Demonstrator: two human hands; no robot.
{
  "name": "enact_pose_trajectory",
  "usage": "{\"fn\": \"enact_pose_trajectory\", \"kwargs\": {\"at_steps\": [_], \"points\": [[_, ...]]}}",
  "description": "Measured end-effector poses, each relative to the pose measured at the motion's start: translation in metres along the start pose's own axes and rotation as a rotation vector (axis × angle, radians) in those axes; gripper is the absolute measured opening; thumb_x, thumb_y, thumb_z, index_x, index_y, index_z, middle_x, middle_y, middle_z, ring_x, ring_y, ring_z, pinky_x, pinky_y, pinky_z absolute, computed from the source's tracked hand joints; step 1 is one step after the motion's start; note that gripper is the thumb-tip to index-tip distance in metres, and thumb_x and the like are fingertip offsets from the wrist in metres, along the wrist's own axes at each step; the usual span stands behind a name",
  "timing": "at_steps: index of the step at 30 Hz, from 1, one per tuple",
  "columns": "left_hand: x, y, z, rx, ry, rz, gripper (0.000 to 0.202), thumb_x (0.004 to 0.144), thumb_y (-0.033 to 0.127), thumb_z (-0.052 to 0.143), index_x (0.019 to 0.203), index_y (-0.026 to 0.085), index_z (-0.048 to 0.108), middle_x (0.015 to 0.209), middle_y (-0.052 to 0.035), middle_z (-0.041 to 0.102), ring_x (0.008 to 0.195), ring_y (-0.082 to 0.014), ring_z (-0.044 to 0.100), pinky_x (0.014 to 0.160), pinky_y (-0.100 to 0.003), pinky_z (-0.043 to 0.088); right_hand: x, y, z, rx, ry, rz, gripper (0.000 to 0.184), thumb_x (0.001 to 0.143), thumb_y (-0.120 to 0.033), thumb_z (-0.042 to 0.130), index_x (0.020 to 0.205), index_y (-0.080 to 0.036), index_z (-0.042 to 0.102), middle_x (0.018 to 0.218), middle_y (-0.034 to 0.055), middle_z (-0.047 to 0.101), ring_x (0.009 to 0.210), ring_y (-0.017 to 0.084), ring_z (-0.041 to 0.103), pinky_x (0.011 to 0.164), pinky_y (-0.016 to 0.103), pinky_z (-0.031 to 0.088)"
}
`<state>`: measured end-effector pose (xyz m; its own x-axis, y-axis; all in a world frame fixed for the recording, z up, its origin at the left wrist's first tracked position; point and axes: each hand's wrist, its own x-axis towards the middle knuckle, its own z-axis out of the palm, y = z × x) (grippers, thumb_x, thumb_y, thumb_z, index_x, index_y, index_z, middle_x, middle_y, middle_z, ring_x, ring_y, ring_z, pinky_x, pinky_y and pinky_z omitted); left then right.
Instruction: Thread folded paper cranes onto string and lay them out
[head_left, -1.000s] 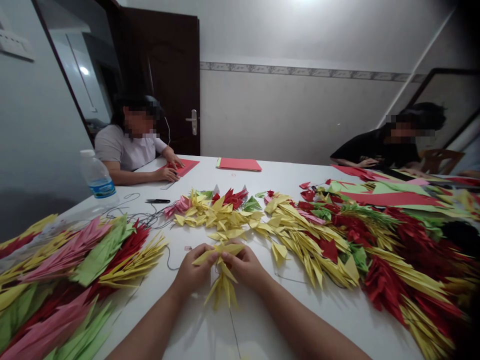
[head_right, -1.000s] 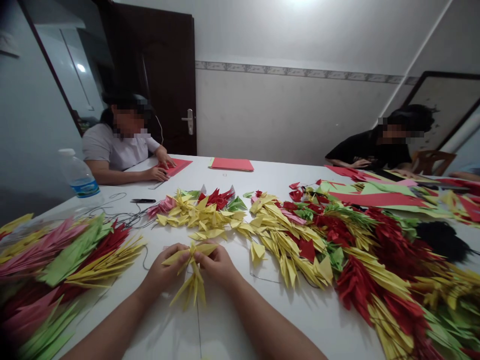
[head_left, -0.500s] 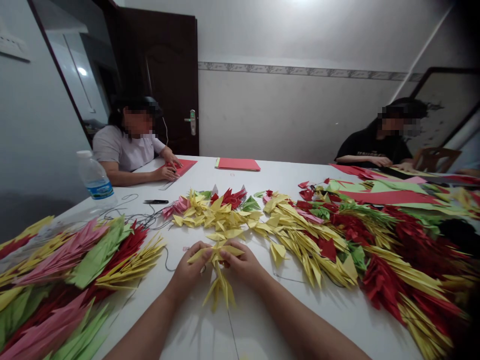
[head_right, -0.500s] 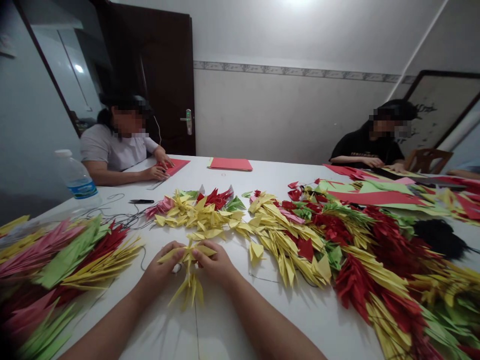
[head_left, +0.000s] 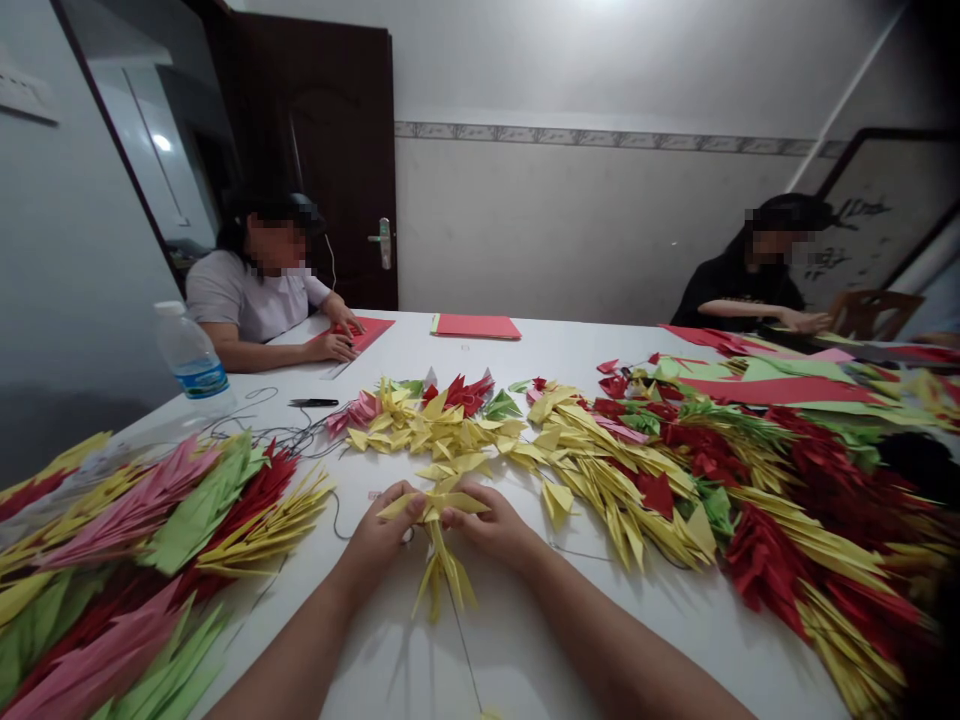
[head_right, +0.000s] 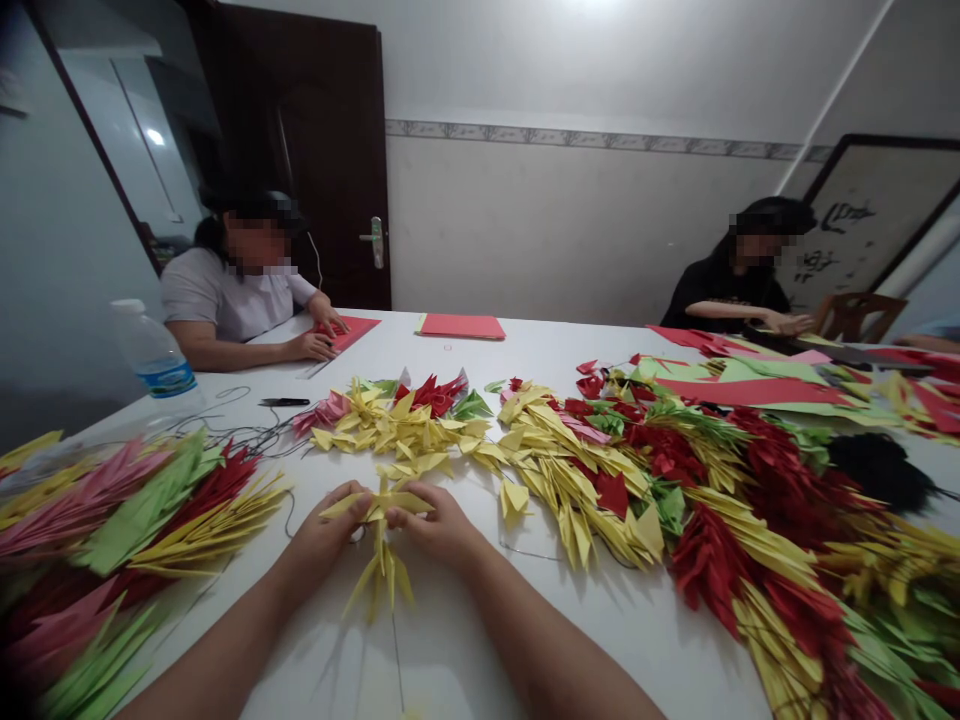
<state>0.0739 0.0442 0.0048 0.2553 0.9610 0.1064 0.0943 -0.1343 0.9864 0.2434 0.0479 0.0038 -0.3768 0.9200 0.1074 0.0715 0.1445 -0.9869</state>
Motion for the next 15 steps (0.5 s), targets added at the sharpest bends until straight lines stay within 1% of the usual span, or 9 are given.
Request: {"fn": "enact_pose_trajectory", "kwargs": {"at_steps": [2, 4, 6, 9, 10, 12, 15], "points": [[0.000, 0.001, 0.001, -0.026, -0.007, -0.003, 0.035, 0.076, 0.050, 0.049, 0.064, 0.018, 0.045, 0.059, 0.0044, 0.045, 0.056, -0.0098, 0.040, 0.054, -0.021, 0.032, 0.001, 0.001, 0.000, -0.016, 0.016, -0.019, 0.038, 0.068, -0.053, 0.060, 0.074, -0.017, 0.055, 0.068, 0.0001, 0.055, 0.064, 0.013, 0.052, 0.057, 0.023, 0.040], [0.000, 0.001, 0.001, -0.008, 0.015, -0.007, 0.034, 0.076, 0.050, 0.050, 0.065, 0.018, 0.045, 0.058, 0.0039, 0.046, 0.056, -0.0103, 0.043, 0.054, -0.021, 0.033, 0.003, 0.004, -0.001, -0.050, 0.048, -0.076, 0.038, 0.068, -0.054, 0.060, 0.071, -0.016, 0.055, 0.065, -0.0001, 0.054, 0.062, 0.012, 0.049, 0.055, 0.023, 0.038], [0.001, 0.000, 0.003, 0.033, 0.056, -0.019, 0.035, 0.075, 0.051, 0.050, 0.065, 0.018, 0.045, 0.058, 0.0036, 0.048, 0.054, -0.0100, 0.044, 0.052, -0.021, 0.033, 0.004, 0.007, -0.005, -0.075, 0.120, -0.136, 0.039, 0.069, -0.055, 0.058, 0.067, -0.016, 0.054, 0.061, -0.0006, 0.052, 0.058, 0.011, 0.046, 0.053, 0.023, 0.035], [0.002, -0.002, 0.005, 0.011, 0.092, -0.073, 0.037, 0.074, 0.054, 0.049, 0.068, 0.018, 0.044, 0.063, 0.0022, 0.056, 0.048, -0.0085, 0.047, 0.049, -0.021, 0.036, 0.004, 0.009, -0.014, -0.096, 0.225, -0.178, 0.046, 0.074, -0.058, 0.049, 0.054, -0.017, 0.050, 0.050, -0.0015, 0.046, 0.050, 0.010, 0.040, 0.050, 0.023, 0.031], [0.002, -0.002, 0.005, -0.005, 0.095, -0.088, 0.037, 0.074, 0.054, 0.049, 0.068, 0.019, 0.043, 0.066, 0.0016, 0.058, 0.047, -0.0083, 0.047, 0.049, -0.021, 0.038, 0.003, 0.009, -0.016, -0.111, 0.224, -0.182, 0.050, 0.076, -0.058, 0.045, 0.048, -0.017, 0.048, 0.046, -0.0016, 0.044, 0.047, 0.009, 0.038, 0.049, 0.024, 0.029], [0.002, -0.003, 0.007, -0.013, 0.083, -0.084, 0.036, 0.074, 0.054, 0.049, 0.069, 0.019, 0.043, 0.067, 0.0010, 0.059, 0.050, -0.0093, 0.051, 0.051, -0.022, 0.042, -0.001, 0.009, -0.019, -0.145, 0.166, -0.185, 0.053, 0.078, -0.056, 0.041, 0.041, -0.017, 0.046, 0.041, -0.0010, 0.042, 0.043, 0.009, 0.036, 0.048, 0.024, 0.027], [0.002, -0.004, 0.008, -0.018, 0.052, -0.028, 0.034, 0.074, 0.052, 0.050, 0.070, 0.019, 0.046, 0.070, 0.0015, 0.055, 0.066, -0.0127, 0.056, 0.057, -0.024, 0.048, -0.006, 0.006, -0.018, -0.181, 0.074, -0.188, 0.049, 0.078, -0.048, 0.042, 0.040, -0.017, 0.048, 0.041, 0.0000, 0.044, 0.042, 0.010, 0.039, 0.047, 0.024, 0.027]]}}
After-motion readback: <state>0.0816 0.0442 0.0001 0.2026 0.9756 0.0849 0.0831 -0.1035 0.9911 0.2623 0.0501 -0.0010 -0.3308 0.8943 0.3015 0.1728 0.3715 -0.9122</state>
